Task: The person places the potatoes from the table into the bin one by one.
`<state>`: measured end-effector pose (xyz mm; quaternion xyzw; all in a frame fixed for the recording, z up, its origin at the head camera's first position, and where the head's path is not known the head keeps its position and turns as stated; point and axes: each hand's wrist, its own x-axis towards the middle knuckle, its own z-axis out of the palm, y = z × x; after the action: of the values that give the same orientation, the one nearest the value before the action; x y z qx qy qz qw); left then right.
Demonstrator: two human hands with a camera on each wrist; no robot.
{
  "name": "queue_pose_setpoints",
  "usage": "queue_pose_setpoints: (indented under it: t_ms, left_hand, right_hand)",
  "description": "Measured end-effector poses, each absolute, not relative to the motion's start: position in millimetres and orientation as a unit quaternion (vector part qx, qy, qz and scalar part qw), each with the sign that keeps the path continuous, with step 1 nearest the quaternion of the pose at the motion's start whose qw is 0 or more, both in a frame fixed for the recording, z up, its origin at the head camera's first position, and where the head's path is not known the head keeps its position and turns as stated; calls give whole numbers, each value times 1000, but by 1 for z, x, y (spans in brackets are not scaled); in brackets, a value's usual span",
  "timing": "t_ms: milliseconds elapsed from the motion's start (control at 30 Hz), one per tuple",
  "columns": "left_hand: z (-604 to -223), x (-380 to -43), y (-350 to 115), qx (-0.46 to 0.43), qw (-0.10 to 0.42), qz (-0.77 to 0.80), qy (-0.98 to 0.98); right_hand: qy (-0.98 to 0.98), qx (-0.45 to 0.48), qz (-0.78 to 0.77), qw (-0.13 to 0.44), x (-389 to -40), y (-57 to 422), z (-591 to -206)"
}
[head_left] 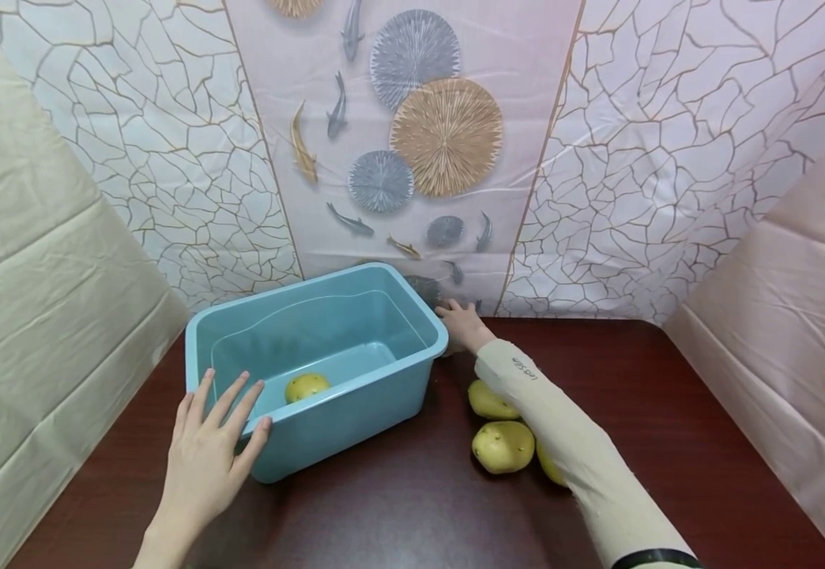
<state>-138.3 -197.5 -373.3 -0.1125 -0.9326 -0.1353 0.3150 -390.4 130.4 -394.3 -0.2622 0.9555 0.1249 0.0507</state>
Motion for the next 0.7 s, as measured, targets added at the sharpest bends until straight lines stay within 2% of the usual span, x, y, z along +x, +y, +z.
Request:
queue_pose_setpoints:
  t_ms: [333,700]
  left_hand:
    - [-373,-138,-197,-113,315,-132,-933]
    - [-374,-138,-196,-111,313,-130,-934]
  right_hand:
    - [946,-274,167,35,-377,149,-393]
    - [945,-294,144,22,-370,164,-395]
